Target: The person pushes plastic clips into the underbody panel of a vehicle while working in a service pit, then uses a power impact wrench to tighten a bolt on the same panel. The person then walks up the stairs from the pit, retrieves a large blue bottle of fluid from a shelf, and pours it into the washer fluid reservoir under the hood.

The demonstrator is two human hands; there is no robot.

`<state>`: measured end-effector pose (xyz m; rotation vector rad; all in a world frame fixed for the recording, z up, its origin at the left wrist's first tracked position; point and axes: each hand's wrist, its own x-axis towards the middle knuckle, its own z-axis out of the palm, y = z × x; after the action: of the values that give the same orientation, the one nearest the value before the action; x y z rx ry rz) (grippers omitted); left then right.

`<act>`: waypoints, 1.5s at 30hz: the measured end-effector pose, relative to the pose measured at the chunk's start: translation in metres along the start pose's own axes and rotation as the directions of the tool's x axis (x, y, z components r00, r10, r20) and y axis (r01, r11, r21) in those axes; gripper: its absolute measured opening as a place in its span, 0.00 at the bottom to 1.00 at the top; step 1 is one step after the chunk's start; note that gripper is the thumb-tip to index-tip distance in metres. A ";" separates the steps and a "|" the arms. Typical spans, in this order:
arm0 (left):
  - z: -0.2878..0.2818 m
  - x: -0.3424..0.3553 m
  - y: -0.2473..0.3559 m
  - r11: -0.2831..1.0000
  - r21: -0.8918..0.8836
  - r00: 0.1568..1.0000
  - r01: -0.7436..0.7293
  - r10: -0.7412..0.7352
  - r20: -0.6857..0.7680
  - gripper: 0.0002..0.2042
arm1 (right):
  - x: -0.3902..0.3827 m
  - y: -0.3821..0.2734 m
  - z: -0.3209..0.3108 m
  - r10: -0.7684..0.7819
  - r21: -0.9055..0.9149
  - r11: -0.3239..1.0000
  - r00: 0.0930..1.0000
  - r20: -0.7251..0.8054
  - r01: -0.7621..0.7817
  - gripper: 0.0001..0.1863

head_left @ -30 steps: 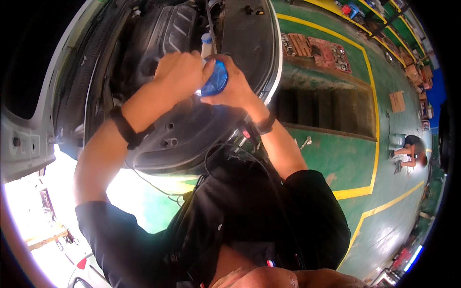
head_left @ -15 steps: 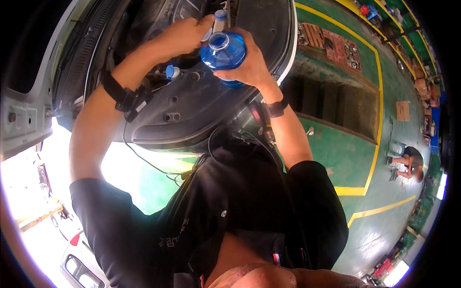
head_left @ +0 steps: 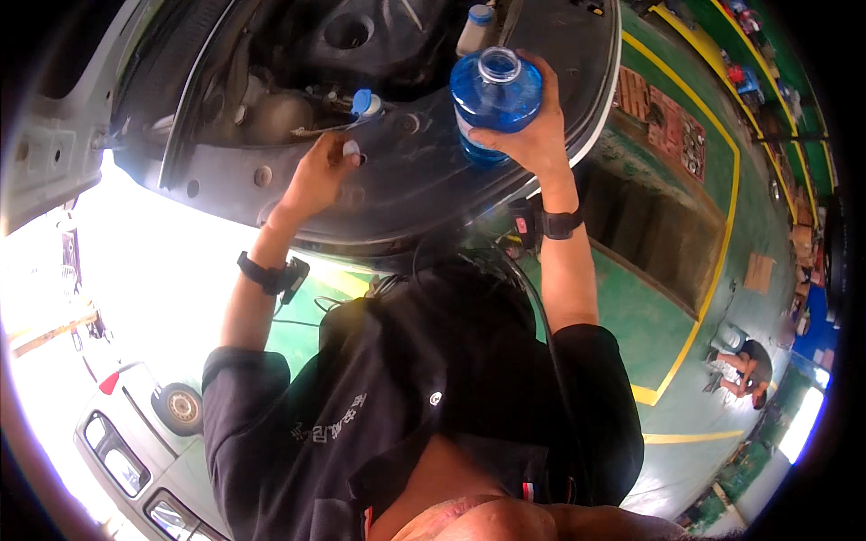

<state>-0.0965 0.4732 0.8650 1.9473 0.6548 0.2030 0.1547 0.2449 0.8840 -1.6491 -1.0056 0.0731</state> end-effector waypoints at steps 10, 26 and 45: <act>-0.002 -0.051 -0.055 0.934 0.356 0.945 0.028 0.092 -0.314 0.22 | -0.003 0.016 -0.001 0.050 0.013 0.999 0.998 -0.050 -0.049 0.65; -0.059 -0.058 -0.059 0.757 0.632 0.872 0.167 0.186 -0.453 0.25 | -0.017 0.032 0.002 0.179 0.032 0.983 0.984 0.022 -0.180 0.59; 0.032 0.097 -0.063 0.951 0.307 0.843 -0.036 0.194 -0.502 0.14 | -0.001 -0.002 0.009 0.095 -0.053 0.994 0.995 -0.015 -0.096 0.54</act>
<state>-0.0240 0.5196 0.7814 2.2296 0.9646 0.7826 0.1481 0.2517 0.8825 -1.7445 -0.9264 0.1004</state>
